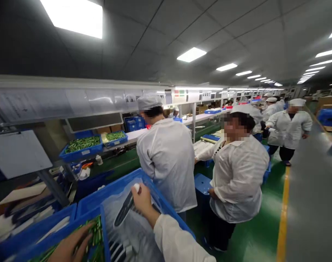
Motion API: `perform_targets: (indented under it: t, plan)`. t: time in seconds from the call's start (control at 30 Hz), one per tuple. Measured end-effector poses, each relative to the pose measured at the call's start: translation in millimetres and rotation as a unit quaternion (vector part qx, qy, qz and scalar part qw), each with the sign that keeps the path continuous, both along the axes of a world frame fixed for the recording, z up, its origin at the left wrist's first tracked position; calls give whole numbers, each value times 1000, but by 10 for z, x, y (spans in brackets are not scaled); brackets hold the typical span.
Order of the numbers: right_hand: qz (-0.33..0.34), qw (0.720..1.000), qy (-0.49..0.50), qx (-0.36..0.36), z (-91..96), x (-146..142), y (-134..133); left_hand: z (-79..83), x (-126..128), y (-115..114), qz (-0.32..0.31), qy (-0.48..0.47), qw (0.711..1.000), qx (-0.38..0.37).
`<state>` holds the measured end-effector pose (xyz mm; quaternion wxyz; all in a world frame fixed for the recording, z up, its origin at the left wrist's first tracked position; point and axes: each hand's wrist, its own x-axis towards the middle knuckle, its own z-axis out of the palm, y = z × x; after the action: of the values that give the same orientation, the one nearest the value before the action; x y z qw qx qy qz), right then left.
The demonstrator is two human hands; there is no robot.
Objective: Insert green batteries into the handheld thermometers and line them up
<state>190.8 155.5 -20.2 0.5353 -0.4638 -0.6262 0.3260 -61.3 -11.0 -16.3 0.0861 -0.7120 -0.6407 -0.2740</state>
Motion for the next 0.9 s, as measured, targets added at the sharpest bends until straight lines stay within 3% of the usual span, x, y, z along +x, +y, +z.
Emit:
perform_targets:
  t: [0.07,0.13,0.2,0.37,0.53,0.7,0.9]
  plan:
    - [-25,997,71,-19,137,-11,-63,286,314,-131,-24,-29,999,32]
    - [14,991,125,-53,242,-44,-153,474,549,-208,-35,-59,995,68]
    - [70,982,161,-74,307,-91,-255,565,695,-251,-40,-93,989,104]
    - [130,967,206,-77,357,-237,-512,641,820,-324,-44,-155,981,111]
    - [165,960,214,-77,386,-342,-745,649,839,-331,-55,-116,987,98]
    - [153,960,215,-97,434,-351,-859,618,858,-322,-5,-100,988,115]
    - [130,958,236,-98,438,-349,-882,646,861,-319,-49,-61,991,108]
